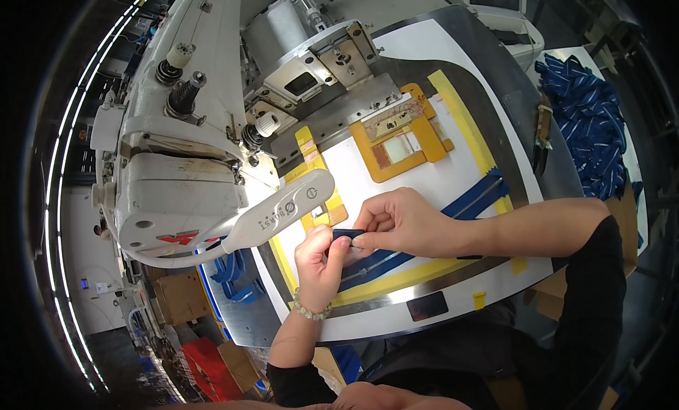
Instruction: Sewing pieces of material together using an industrial sewing machine.
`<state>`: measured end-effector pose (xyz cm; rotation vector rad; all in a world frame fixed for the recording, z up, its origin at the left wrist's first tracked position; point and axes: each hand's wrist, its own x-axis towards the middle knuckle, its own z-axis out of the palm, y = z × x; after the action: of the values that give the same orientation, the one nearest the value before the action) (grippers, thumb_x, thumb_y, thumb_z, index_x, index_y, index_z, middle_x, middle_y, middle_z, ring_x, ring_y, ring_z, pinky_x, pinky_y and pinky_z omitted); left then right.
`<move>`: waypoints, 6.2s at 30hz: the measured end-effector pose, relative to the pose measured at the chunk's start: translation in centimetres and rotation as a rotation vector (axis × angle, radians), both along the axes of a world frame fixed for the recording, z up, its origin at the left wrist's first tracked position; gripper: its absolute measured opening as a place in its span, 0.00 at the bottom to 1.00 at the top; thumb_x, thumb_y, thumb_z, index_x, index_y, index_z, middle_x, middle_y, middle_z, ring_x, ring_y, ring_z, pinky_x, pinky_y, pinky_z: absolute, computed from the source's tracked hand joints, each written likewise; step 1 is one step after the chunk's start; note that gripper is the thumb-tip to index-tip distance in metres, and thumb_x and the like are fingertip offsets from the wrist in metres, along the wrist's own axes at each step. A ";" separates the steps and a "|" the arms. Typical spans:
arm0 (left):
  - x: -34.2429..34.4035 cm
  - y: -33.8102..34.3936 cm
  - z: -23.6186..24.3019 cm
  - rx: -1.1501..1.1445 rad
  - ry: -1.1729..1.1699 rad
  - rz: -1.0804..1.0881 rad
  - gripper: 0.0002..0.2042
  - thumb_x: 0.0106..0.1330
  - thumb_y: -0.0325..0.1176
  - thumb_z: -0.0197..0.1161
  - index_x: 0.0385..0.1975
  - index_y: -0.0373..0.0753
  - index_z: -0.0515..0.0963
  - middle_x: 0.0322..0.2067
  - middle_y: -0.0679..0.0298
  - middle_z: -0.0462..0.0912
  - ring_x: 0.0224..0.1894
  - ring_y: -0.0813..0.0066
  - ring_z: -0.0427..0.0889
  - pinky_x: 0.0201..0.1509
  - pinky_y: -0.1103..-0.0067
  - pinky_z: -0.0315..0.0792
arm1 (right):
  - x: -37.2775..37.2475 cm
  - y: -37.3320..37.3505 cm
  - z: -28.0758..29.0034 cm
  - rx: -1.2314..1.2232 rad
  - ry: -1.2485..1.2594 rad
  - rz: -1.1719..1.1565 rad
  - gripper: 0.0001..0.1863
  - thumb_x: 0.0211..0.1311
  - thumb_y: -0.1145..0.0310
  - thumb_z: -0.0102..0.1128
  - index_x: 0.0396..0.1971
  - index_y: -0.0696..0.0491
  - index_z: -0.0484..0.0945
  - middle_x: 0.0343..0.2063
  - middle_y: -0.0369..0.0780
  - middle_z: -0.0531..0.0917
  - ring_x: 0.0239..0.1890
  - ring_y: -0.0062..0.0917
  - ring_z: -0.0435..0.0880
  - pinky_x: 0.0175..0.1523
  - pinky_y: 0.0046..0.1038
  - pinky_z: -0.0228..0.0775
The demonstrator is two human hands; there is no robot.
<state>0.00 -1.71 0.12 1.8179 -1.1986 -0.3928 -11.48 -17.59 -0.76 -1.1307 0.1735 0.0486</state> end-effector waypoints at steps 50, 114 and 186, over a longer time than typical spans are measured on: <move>-0.1 0.1 -0.6 -0.225 0.344 0.161 0.05 0.50 0.16 0.67 0.22 0.33 0.78 0.29 0.61 0.79 0.34 0.77 0.76 0.40 0.82 0.69 | 0.0 0.0 0.2 -0.047 0.018 -0.019 0.07 0.56 0.78 0.60 0.34 0.63 0.75 0.30 0.41 0.82 0.35 0.17 0.82 0.41 0.15 0.75; 1.0 0.9 -0.3 0.053 0.299 -0.238 0.09 0.56 0.27 0.63 0.17 0.33 0.72 0.14 0.64 0.65 0.20 0.73 0.63 0.22 0.79 0.57 | -0.1 -0.8 1.3 -0.308 -0.029 0.265 0.10 0.59 0.70 0.59 0.22 0.58 0.72 0.19 0.37 0.80 0.24 0.14 0.80 0.31 0.16 0.69; -0.7 0.6 0.0 -0.005 0.022 -0.153 0.10 0.51 0.22 0.65 0.14 0.36 0.70 0.12 0.64 0.65 0.17 0.69 0.63 0.23 0.76 0.56 | -0.1 -0.9 0.2 -0.069 -0.035 0.184 0.10 0.60 0.71 0.59 0.23 0.58 0.70 0.20 0.38 0.79 0.24 0.16 0.80 0.31 0.16 0.70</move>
<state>-0.69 -1.11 0.17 1.7189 -1.3262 -0.4945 -11.54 -18.48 -0.55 -1.2128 0.0395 0.1872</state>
